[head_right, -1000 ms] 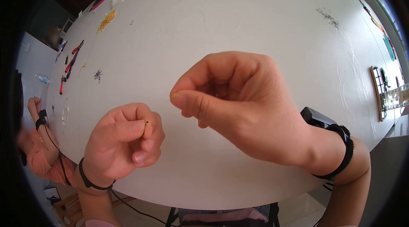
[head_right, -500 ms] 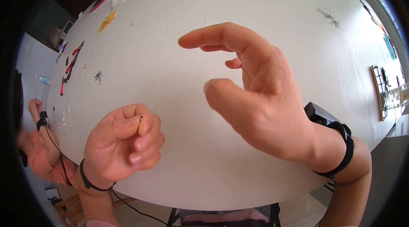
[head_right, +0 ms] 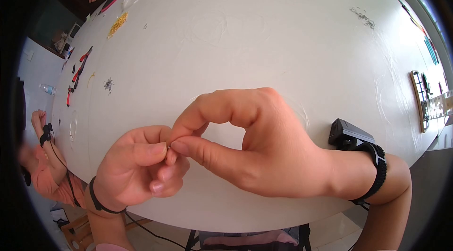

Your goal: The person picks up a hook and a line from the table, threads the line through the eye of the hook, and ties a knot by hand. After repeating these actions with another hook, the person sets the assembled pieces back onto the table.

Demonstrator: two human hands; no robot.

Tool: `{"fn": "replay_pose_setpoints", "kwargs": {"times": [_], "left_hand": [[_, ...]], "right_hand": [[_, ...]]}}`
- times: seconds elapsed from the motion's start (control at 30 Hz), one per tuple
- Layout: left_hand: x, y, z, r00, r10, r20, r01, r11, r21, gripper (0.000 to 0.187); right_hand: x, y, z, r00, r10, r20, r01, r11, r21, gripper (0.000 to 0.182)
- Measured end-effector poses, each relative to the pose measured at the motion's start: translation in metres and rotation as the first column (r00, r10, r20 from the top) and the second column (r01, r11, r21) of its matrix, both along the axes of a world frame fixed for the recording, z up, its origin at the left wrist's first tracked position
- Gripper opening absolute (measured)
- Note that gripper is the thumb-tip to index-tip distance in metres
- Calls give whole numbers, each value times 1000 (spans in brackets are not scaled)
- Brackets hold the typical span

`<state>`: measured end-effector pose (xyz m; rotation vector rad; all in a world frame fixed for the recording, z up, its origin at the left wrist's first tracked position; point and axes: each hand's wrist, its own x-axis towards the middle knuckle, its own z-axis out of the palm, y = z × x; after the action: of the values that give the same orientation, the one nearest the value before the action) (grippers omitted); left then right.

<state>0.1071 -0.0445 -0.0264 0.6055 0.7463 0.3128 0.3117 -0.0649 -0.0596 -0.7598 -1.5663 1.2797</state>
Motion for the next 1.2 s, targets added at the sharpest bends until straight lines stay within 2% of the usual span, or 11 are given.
{"fn": "replay_pose_setpoints", "kwargs": {"times": [0.33, 0.5, 0.67, 0.77, 0.83, 0.93, 1.07, 1.13, 1.2], "left_hand": [[2, -1, 2, 998, -7, -57, 10, 998, 67, 15], [1, -1, -1, 999, 1, -50, 3, 997, 83, 15], [1, 0, 0, 997, 22, -72, -14, 995, 103, 15], [3, -1, 0, 996, 24, -89, -10, 988, 152, 15], [5, -3, 3, 986, 32, -167, 13, 965, 263, 14], [6, -6, 4, 980, 26, -198, 44, 938, 343, 13], [5, -4, 6, 980, -11, -197, 72, 949, 308, 12], [6, -3, 6, 990, -14, -142, 39, 983, 179, 14], [5, -2, 6, 991, -18, -131, 39, 987, 159, 14]], "right_hand": [[2, -2, 2, 999, 32, -25, -34, 995, -89, 5], [2, -2, 4, 997, 32, -68, -47, 971, -236, 4], [3, -2, 4, 997, 34, -75, -51, 968, -244, 4], [3, -4, 5, 997, 30, -75, -49, 966, -255, 3], [4, -4, 5, 997, 29, -70, -47, 961, -271, 3], [4, -5, 4, 999, 38, -30, -45, 969, -244, 3], [4, -5, 7, 998, 46, -31, -52, 963, -264, 3], [4, -4, 8, 998, 48, -40, -57, 958, -281, 3], [4, -4, 6, 998, 34, -53, -47, 961, -273, 3]]}}
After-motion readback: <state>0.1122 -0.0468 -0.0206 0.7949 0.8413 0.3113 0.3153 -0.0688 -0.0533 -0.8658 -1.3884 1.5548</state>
